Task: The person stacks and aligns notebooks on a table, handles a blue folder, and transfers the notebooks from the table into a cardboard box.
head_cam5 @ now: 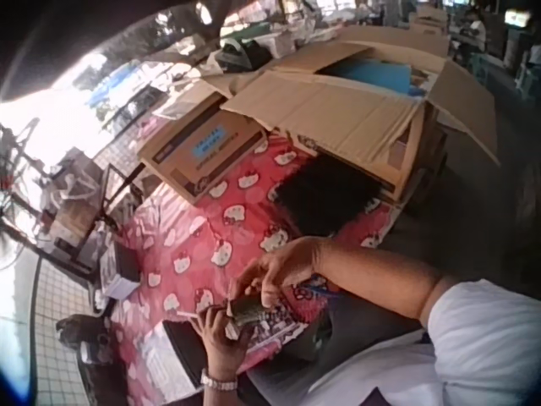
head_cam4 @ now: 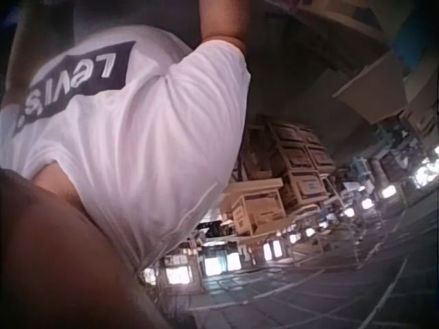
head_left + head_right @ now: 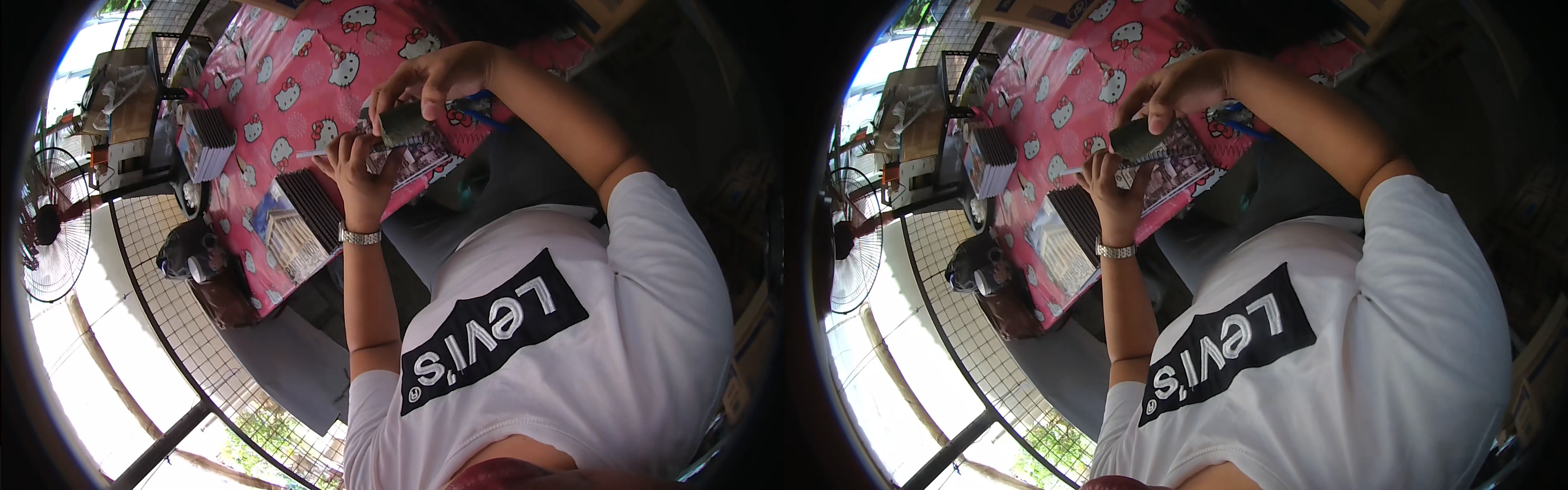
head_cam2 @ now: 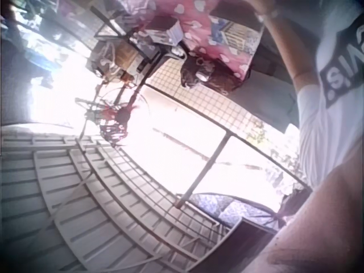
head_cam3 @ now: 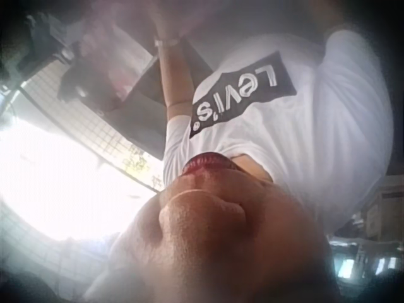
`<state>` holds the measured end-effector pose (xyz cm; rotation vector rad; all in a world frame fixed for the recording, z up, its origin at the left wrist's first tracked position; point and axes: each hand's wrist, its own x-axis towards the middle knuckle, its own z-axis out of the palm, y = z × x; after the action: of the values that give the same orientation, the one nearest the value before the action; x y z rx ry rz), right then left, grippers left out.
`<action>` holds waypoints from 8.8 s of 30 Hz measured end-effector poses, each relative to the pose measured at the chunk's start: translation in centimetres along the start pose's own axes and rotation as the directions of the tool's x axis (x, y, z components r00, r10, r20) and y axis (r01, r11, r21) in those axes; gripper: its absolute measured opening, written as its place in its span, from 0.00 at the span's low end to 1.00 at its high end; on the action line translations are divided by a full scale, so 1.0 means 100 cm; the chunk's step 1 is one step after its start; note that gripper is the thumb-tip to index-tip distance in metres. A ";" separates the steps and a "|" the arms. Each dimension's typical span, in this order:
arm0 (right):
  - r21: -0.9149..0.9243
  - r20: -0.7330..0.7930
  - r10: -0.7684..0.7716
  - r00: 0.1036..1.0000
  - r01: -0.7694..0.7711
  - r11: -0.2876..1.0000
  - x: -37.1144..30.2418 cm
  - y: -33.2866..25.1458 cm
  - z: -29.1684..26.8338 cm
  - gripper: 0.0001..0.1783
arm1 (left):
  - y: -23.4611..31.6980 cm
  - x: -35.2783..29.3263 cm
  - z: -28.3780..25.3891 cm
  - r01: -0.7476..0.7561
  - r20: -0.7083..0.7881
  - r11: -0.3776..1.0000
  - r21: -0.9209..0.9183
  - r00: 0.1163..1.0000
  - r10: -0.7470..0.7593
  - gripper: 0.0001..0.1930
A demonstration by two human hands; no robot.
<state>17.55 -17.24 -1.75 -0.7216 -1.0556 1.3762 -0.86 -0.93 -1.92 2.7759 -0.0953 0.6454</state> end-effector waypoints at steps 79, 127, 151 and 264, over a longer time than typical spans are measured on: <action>-0.677 -0.649 -0.416 0.637 -0.733 -0.066 -0.097 0.113 0.043 0.26 | -0.042 -0.061 -0.008 0.420 -0.094 0.493 -0.762 0.682 -0.726 0.11; -0.597 -0.592 -0.686 0.422 -0.802 0.022 -0.080 0.009 -0.073 0.16 | -0.197 -0.074 -0.101 0.446 -0.031 0.851 0.279 0.889 -0.456 0.23; -0.780 -0.518 -0.712 0.474 -0.603 0.166 -0.055 -0.024 -0.063 0.14 | -0.017 -0.059 0.044 -0.135 0.416 0.989 0.063 0.904 0.097 0.23; 0.232 -0.088 -0.064 0.994 0.083 0.969 0.020 0.014 0.015 0.27 | -0.044 -0.012 -0.001 0.145 -0.001 0.989 -0.019 0.989 -0.145 0.24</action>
<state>15.36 -15.35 -2.10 -0.5521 -0.8312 1.3698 -1.46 3.29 -3.49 2.7326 0.1003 0.6073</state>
